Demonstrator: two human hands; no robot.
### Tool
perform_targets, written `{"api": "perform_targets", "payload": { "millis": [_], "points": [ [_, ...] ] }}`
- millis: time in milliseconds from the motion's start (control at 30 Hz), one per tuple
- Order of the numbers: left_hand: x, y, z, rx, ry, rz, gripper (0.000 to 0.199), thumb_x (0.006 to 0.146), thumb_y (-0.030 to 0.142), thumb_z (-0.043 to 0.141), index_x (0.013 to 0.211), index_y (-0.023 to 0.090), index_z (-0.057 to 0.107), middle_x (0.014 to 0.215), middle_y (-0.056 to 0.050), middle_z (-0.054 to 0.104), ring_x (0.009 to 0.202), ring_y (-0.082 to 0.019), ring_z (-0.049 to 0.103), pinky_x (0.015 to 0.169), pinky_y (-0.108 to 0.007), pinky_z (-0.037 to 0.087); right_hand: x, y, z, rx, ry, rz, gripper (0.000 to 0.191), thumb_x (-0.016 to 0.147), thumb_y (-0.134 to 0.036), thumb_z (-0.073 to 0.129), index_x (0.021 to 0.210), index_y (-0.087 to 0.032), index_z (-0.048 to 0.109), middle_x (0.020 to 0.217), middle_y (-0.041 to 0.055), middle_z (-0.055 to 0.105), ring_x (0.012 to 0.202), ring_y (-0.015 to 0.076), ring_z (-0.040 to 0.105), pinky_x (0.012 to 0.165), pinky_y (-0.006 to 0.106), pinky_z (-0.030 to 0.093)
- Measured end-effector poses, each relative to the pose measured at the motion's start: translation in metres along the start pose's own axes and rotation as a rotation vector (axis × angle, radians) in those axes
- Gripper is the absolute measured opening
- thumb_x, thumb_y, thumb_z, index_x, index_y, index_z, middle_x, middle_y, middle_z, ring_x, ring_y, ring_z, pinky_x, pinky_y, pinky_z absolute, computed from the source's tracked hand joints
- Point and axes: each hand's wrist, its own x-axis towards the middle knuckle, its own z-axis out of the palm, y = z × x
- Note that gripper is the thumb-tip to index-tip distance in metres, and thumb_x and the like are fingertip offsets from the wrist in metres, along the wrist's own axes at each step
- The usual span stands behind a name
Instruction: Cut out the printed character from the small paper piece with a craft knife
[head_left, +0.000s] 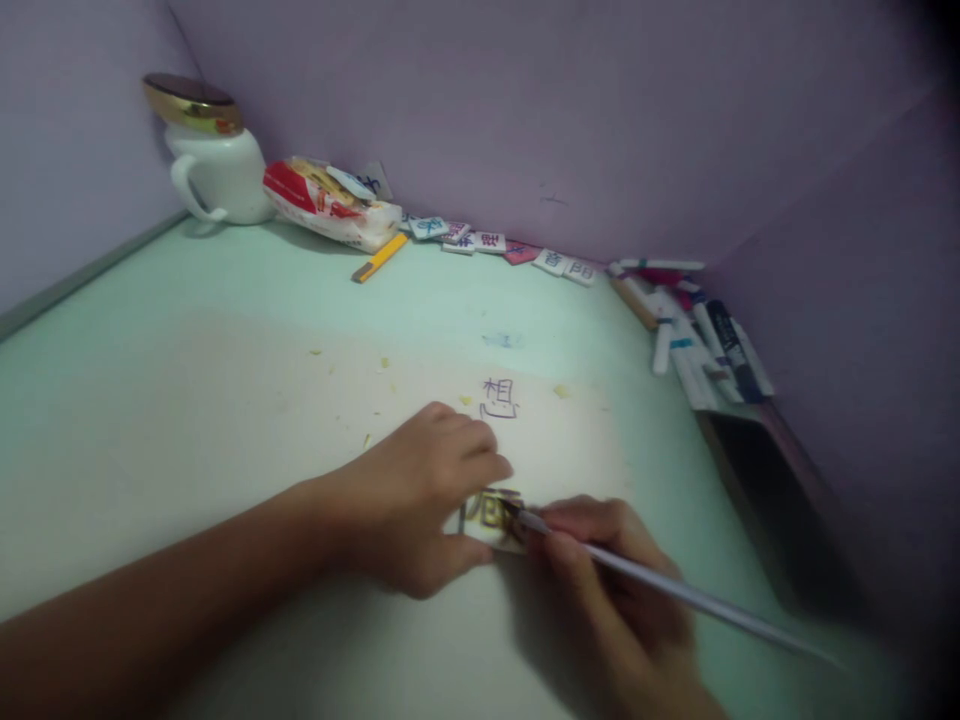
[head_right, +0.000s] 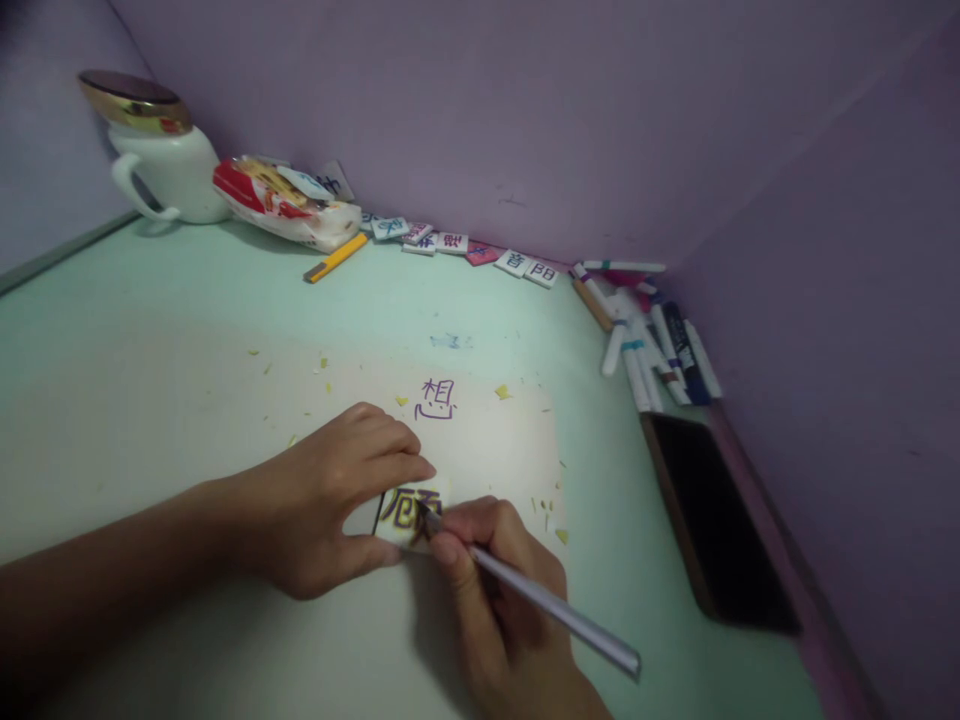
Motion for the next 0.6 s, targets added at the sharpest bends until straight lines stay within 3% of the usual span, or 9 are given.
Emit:
{"api": "perform_targets", "payload": {
  "millis": [300, 500, 600],
  "points": [
    [0.0011, 0.0001, -0.0012, -0.019, -0.004, 0.001, 0.031, 0.074, 0.027, 0.064, 0.101, 0.012, 0.061, 0.095, -0.011, 0.059, 0.087, -0.024, 0.052, 0.085, -0.042, 0.039, -0.0023, -0.0021, -0.0049, 0.008, -0.043, 0.003, 0.011, 0.096, -0.02, 0.05, 0.086, -0.025, 0.054, 0.073, -0.0021, 0.061, 0.061, 0.0103, 0.055, 0.052, 0.019, 0.044],
    [0.0007, 0.0004, -0.0003, -0.026, -0.002, 0.005, 0.032, 0.074, 0.028, 0.064, 0.101, 0.011, 0.062, 0.094, -0.011, 0.059, 0.087, -0.025, 0.053, 0.086, -0.043, 0.039, -0.0038, -0.0037, -0.002, 0.053, 0.042, 0.057, 0.011, 0.096, -0.02, 0.05, 0.09, -0.026, 0.058, 0.078, 0.0005, 0.062, 0.069, 0.0134, 0.058, 0.054, 0.022, 0.045],
    [0.0008, 0.0, 0.0, -0.019, 0.0, 0.0, 0.032, 0.074, 0.029, 0.064, 0.103, 0.013, 0.061, 0.095, -0.01, 0.059, 0.087, -0.024, 0.053, 0.087, -0.043, 0.04, -0.0022, -0.0052, 0.0004, 0.056, 0.019, 0.049, 0.011, 0.096, -0.022, 0.051, 0.09, -0.025, 0.06, 0.076, 0.0013, 0.063, 0.068, 0.014, 0.058, 0.052, 0.023, 0.043]
  ]
}}
